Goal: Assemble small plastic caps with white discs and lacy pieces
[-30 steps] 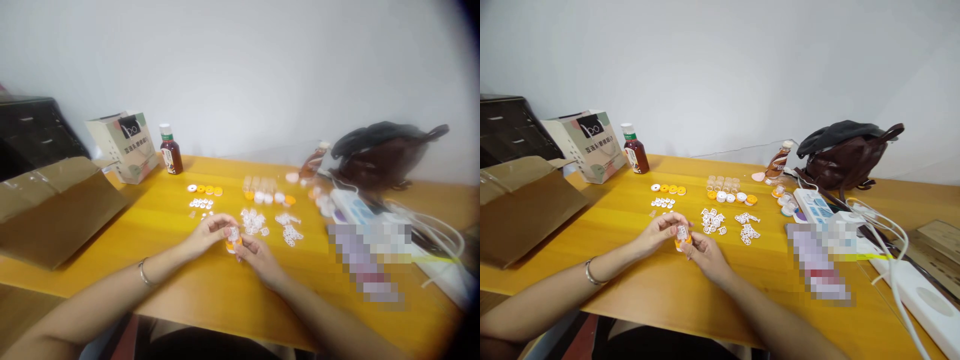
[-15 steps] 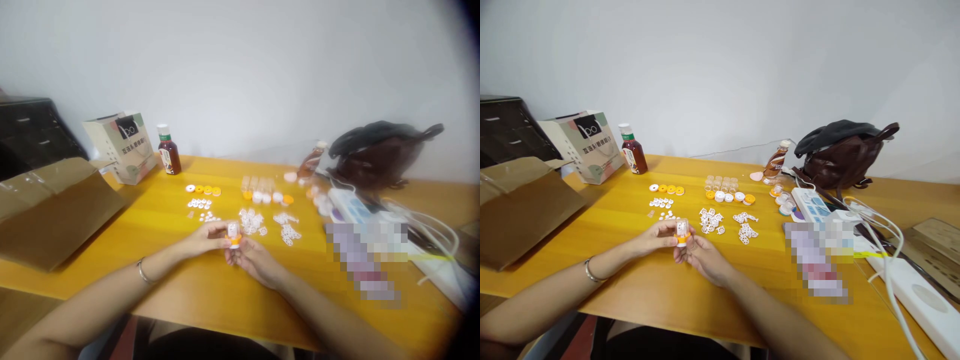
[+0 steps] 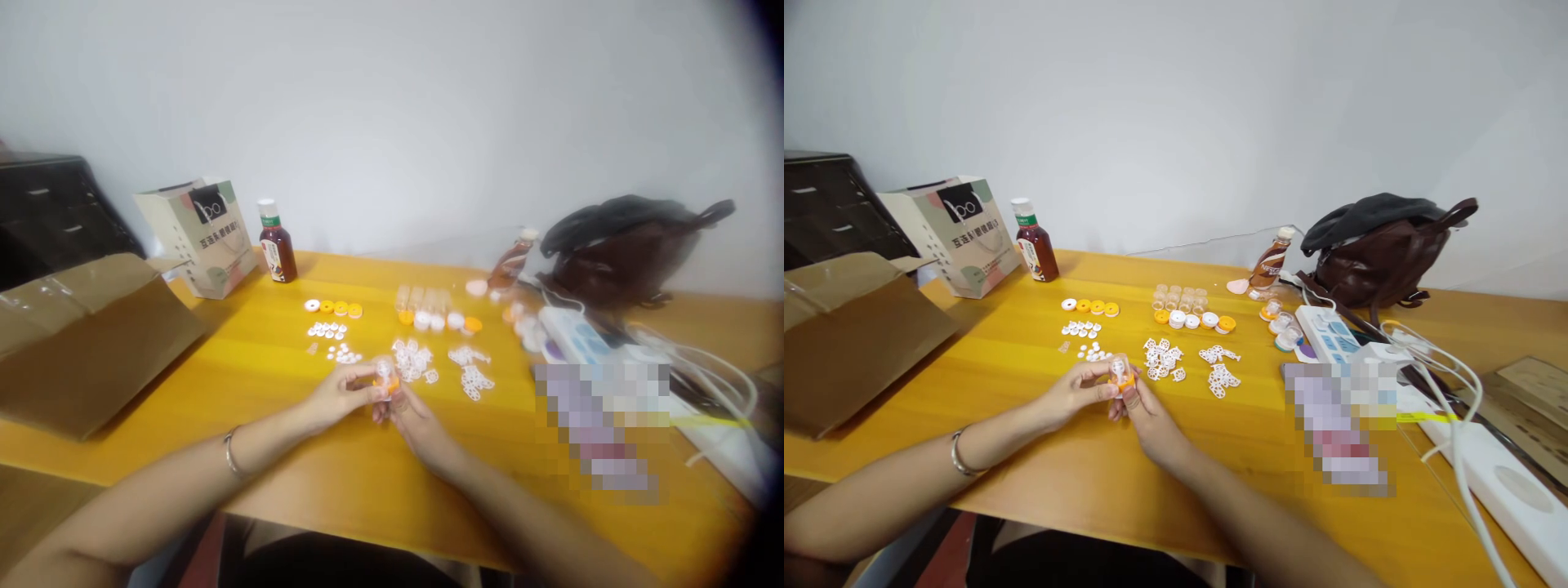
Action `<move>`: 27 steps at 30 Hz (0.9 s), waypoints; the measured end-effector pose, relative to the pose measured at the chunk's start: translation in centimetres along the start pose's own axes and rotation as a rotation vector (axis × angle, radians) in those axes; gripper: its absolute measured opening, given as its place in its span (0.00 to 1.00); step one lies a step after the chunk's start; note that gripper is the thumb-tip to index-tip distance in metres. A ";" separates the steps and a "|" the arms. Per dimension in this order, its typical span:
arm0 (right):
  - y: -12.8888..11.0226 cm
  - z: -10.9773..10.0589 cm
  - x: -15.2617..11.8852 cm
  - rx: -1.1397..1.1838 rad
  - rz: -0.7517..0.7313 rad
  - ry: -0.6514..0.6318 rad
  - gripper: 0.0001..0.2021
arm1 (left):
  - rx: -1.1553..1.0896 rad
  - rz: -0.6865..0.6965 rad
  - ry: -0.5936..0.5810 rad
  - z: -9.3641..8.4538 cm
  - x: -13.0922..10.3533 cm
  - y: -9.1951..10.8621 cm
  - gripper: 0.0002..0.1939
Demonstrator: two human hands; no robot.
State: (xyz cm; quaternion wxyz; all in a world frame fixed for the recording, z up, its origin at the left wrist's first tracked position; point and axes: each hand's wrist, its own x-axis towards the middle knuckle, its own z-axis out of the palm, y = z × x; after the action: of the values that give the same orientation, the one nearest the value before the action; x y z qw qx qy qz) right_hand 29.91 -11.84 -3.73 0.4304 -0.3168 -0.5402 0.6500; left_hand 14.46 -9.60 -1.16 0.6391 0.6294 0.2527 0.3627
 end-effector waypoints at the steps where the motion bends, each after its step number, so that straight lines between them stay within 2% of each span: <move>1: 0.0 0.0 0.0 -0.027 -0.011 0.014 0.22 | 0.002 0.011 0.019 0.2 0.0 0.1 0.12; 5: 0.1 0.1 -0.1 -0.099 -0.045 0.063 0.22 | -0.006 0.037 0.104 0.9 -0.2 0.3 0.10; 8: 0.1 0.4 -0.1 0.054 -0.031 0.066 0.22 | -0.043 0.032 0.158 1.2 -0.3 0.2 0.10; 11: -0.5 0.9 0.0 0.254 0.059 -0.021 0.23 | -0.120 -0.011 0.173 1.1 -0.4 -0.2 0.11; 13: -1.1 1.2 -0.1 0.318 0.124 -0.108 0.25 | -0.159 -0.059 0.152 1.0 -0.5 -0.4 0.12; 15: -1.5 1.6 -0.3 0.358 0.150 -0.135 0.25 | -0.174 -0.099 0.139 1.0 -0.5 -0.6 0.13; 19: -1.4 2.1 -0.4 0.423 0.079 -0.018 0.22 | -0.159 -0.114 0.194 1.5 -0.6 -0.5 0.14; 23: -0.2 2.2 -0.2 0.324 0.006 0.061 0.21 | -0.084 -0.056 0.250 2.3 -0.7 -0.2 0.14; 27: 0.9 1.6 -0.2 0.082 -0.088 0.093 0.23 | -0.020 0.039 0.307 2.8 -0.8 0.1 0.12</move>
State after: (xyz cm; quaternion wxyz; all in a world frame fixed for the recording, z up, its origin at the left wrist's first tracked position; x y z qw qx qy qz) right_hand 28.45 -12.74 -4.25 0.4958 -0.3049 -0.5058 0.6367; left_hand 16.14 -12.01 -0.99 0.5920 0.5648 0.3317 0.4695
